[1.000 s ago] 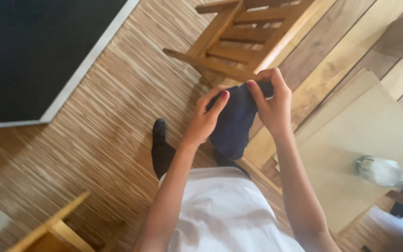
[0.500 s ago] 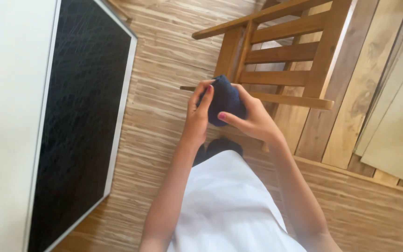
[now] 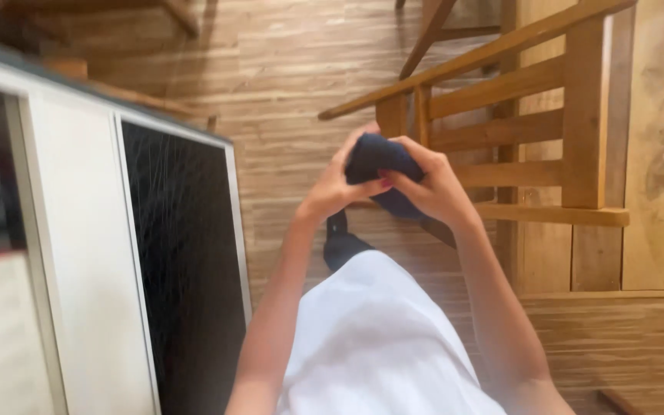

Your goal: Cleaning a wooden chair using a spray bottle and a cloth.

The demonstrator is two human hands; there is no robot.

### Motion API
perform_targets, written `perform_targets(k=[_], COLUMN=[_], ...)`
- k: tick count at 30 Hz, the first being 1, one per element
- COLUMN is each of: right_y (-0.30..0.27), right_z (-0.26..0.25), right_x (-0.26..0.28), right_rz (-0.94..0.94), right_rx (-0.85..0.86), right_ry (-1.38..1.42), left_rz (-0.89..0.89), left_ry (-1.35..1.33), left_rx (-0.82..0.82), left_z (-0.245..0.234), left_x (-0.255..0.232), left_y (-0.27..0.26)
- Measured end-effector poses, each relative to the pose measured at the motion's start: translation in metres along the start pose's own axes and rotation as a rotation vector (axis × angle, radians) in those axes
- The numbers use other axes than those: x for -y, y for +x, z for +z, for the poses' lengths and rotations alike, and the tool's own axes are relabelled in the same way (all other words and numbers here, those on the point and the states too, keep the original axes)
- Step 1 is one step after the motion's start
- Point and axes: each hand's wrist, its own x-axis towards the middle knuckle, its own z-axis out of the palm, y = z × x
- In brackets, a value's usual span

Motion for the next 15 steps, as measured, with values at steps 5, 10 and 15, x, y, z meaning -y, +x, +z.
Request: perform_targets(k=[5, 10, 15], right_y=[0.03, 0.044, 0.053], right_z=[0.003, -0.006, 0.008], right_x=[0.011, 0.009, -0.011], right_rz=[0.094, 0.177, 0.21], right_rx=[-0.24, -0.563, -0.889], right_ry=[-0.052, -0.124, -0.05], left_rz=[-0.505, -0.163, -0.636], left_ry=[0.218, 0.123, -0.373], left_rx=[0.132, 0.307, 0.314], left_z=[-0.033, -0.051, -0.028], left_x=[-0.019, 0.029, -0.024], left_y=[0.044, 0.088, 0.135])
